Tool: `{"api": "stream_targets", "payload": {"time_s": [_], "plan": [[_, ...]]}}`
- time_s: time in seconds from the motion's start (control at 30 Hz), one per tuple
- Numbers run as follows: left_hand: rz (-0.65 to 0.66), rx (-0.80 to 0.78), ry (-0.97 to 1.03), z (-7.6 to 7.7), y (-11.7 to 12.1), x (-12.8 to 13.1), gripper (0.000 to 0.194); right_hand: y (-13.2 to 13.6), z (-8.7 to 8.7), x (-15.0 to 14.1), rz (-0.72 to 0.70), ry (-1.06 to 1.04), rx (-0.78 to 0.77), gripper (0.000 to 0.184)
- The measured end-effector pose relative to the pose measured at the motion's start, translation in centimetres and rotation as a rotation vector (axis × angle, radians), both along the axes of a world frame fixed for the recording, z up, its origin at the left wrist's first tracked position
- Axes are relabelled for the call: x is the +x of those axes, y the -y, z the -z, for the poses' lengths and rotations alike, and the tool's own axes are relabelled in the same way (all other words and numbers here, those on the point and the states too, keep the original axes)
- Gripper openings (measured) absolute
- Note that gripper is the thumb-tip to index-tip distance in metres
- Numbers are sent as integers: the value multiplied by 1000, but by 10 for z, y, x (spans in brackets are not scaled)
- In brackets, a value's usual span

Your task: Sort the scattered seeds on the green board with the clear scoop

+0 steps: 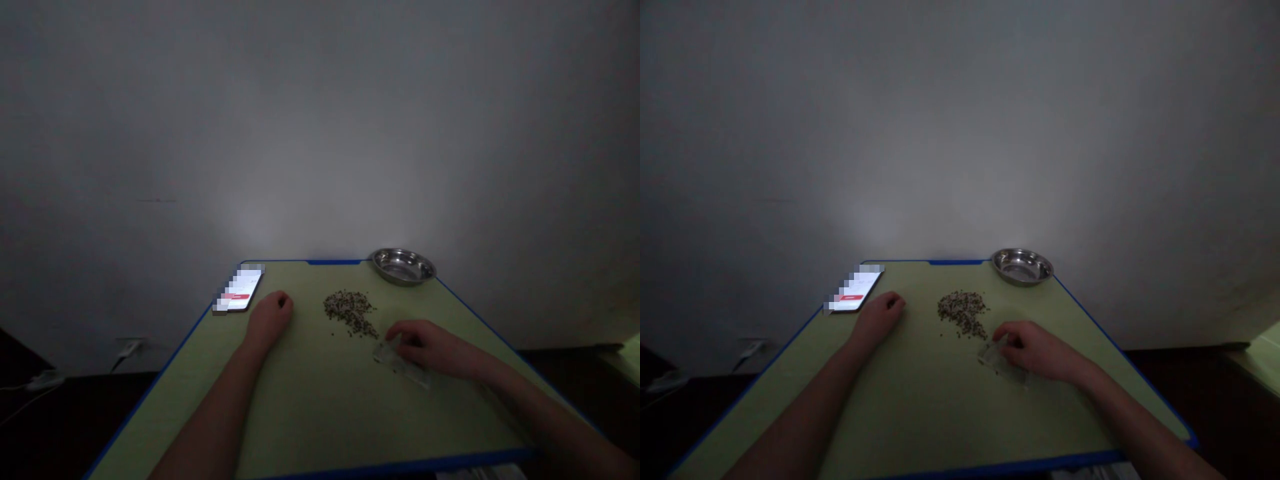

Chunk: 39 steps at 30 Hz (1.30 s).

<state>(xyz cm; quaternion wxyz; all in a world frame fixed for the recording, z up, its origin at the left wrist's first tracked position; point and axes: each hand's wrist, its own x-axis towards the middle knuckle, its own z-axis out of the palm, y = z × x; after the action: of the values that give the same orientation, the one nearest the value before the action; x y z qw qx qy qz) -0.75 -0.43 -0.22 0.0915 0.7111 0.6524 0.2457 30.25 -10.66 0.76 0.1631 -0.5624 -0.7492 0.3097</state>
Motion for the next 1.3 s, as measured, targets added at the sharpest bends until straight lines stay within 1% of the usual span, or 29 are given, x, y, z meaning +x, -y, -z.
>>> {"api": "stream_targets", "payload": {"time_s": [0.13, 0.23, 0.37, 0.43, 0.6, 0.83, 1.0, 1.13, 1.3], "plan": [[2, -2, 6, 0, 0, 0, 25, 0, -4, 5, -34, -14, 13, 26], [4, 2, 20, 0, 0, 0, 25, -3, -5, 17, 18, -36, 30, 28], [-7, -6, 13, 1, 0, -1, 25, -7, -1, 29, 96, -23, 45, 29], [-7, -2, 6, 2, -1, -1, 25, -7, 2, 27, 104, 1, 60, 28], [-7, -3, 3, 1, -1, -1, 26, -8, 5, 14, 66, -1, 76, 27], [-10, -14, 3, -2, 2, 1, 25, -11, -3, 3, 20, 54, 110, 29], [-6, -1, 15, 0, 0, 0, 25, -11, -10, 0, 28, 72, 142, 28], [-9, 8, 21, 2, 0, -1, 25, -7, -7, 2, 9, 35, 131, 28], [1, 13, 25, 1, 1, 0, 24, -2, -6, 3, 31, 33, 127, 28]]}}
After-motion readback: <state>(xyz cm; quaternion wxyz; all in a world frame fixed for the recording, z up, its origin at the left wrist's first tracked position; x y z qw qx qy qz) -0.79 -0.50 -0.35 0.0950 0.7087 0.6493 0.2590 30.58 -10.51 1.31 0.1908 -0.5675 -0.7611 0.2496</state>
